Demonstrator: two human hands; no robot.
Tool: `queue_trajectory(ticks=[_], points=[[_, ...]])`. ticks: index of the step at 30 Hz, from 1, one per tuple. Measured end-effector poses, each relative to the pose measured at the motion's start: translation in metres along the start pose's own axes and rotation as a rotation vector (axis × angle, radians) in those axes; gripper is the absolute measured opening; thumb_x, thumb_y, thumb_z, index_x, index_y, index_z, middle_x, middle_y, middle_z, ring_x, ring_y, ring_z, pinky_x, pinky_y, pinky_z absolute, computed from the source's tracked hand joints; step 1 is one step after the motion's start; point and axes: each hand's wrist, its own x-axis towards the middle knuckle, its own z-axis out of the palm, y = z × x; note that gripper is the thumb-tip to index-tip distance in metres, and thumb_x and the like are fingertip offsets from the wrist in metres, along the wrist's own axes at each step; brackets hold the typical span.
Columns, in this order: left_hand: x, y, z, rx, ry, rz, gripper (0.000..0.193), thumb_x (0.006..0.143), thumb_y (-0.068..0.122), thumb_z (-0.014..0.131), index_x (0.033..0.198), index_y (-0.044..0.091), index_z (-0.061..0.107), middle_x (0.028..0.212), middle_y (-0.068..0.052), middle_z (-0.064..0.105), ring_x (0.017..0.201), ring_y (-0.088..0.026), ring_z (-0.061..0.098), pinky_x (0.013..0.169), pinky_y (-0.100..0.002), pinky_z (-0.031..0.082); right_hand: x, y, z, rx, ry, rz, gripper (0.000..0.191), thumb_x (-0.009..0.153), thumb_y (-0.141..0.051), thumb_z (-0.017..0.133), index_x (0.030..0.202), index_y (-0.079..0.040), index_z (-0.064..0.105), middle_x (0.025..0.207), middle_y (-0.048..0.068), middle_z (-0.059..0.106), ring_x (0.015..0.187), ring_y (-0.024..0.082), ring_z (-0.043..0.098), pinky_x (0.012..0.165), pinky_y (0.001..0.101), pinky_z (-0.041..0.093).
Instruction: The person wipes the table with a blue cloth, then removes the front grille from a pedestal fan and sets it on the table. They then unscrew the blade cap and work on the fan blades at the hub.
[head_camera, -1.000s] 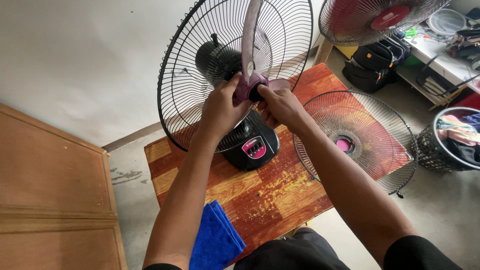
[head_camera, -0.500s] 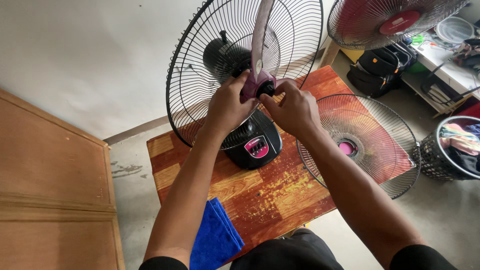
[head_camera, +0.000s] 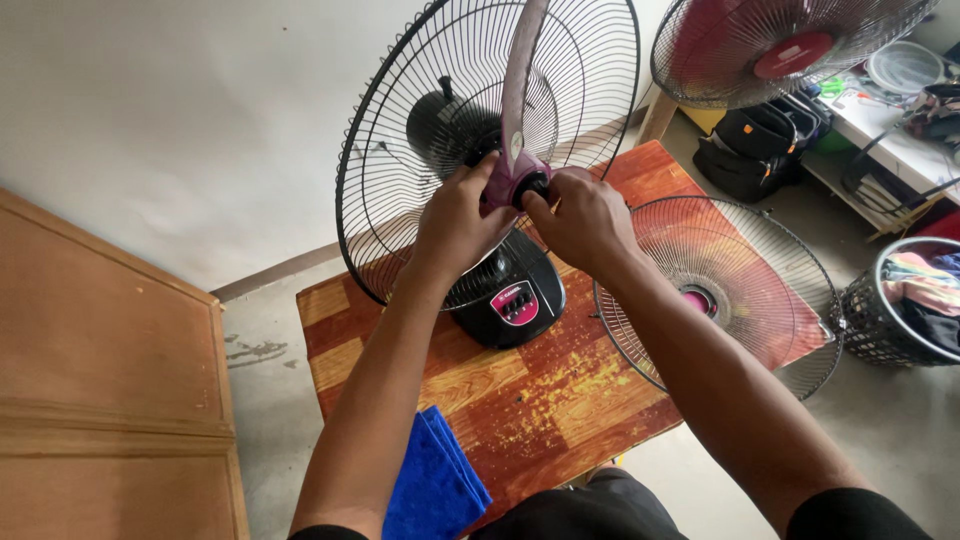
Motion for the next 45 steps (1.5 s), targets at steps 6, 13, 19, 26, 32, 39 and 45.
queue_trajectory(ticks=[6,13,19,26,32,39,45], points=[[0.002,-0.002,0.001,-0.016,-0.002,0.024,0.074,0.083,0.032,0.084,0.145,0.007,0.054,0.112,-0.014,0.068,0.097,-0.029,0.073,0.081,-0.040,0.060,0.002,-0.001,0.001,0.040,-0.091,0.118,0.048,0.099,-0.048,0.052,0.088,-0.006,0.073,0.077,0.022,0.070,0.078,0.041,0.070,0.073,0.0535,0.052],[0.003,0.003,-0.001,-0.025,-0.018,-0.010,0.072,0.082,0.032,0.085,0.143,0.007,0.055,0.109,-0.013,0.068,0.095,-0.027,0.073,0.079,-0.039,0.060,0.005,0.005,0.005,0.079,-0.126,0.127,0.058,0.104,-0.050,0.044,0.081,-0.003,0.070,0.067,0.019,0.068,0.073,0.038,0.071,0.073,0.0523,0.052],[0.000,0.002,-0.002,-0.035,-0.020,0.000,0.071,0.081,0.027,0.084,0.143,0.007,0.055,0.111,-0.012,0.068,0.096,-0.026,0.073,0.082,-0.038,0.059,0.000,0.007,0.003,0.082,-0.107,0.149,0.057,0.104,-0.053,0.046,0.084,-0.005,0.070,0.067,0.019,0.068,0.069,0.037,0.071,0.068,0.0517,0.053],[0.003,0.002,-0.003,-0.035,-0.036,-0.034,0.072,0.082,0.029,0.083,0.144,0.008,0.055,0.112,-0.012,0.067,0.098,-0.027,0.072,0.083,-0.039,0.059,-0.005,0.005,-0.009,0.014,-0.068,0.003,0.051,0.094,-0.056,0.063,0.105,-0.007,0.069,0.072,0.013,0.072,0.068,0.033,0.073,0.062,0.0483,0.056],[0.003,0.001,-0.003,-0.007,-0.033,-0.035,0.076,0.084,0.041,0.083,0.145,0.007,0.054,0.110,-0.013,0.067,0.098,-0.028,0.071,0.082,-0.041,0.058,0.003,0.003,-0.016,-0.150,-0.080,-0.153,0.050,0.090,-0.057,0.069,0.106,-0.010,0.069,0.071,0.015,0.070,0.066,0.036,0.070,0.059,0.0508,0.053],[0.002,0.000,-0.002,-0.018,-0.079,-0.061,0.075,0.085,0.039,0.078,0.147,0.005,0.052,0.109,-0.010,0.069,0.093,-0.022,0.073,0.081,-0.037,0.060,0.008,0.006,-0.015,-0.253,-0.111,-0.248,0.046,0.091,-0.053,0.071,0.104,-0.008,0.069,0.069,0.014,0.070,0.061,0.034,0.070,0.056,0.0489,0.053],[0.001,0.002,-0.003,0.003,-0.057,-0.043,0.077,0.085,0.039,0.080,0.147,0.004,0.051,0.110,-0.012,0.067,0.093,-0.023,0.072,0.080,-0.037,0.059,0.009,0.004,-0.015,-0.211,-0.127,-0.226,0.042,0.090,-0.050,0.071,0.099,-0.009,0.072,0.073,0.011,0.072,0.061,0.033,0.070,0.055,0.0483,0.054]])
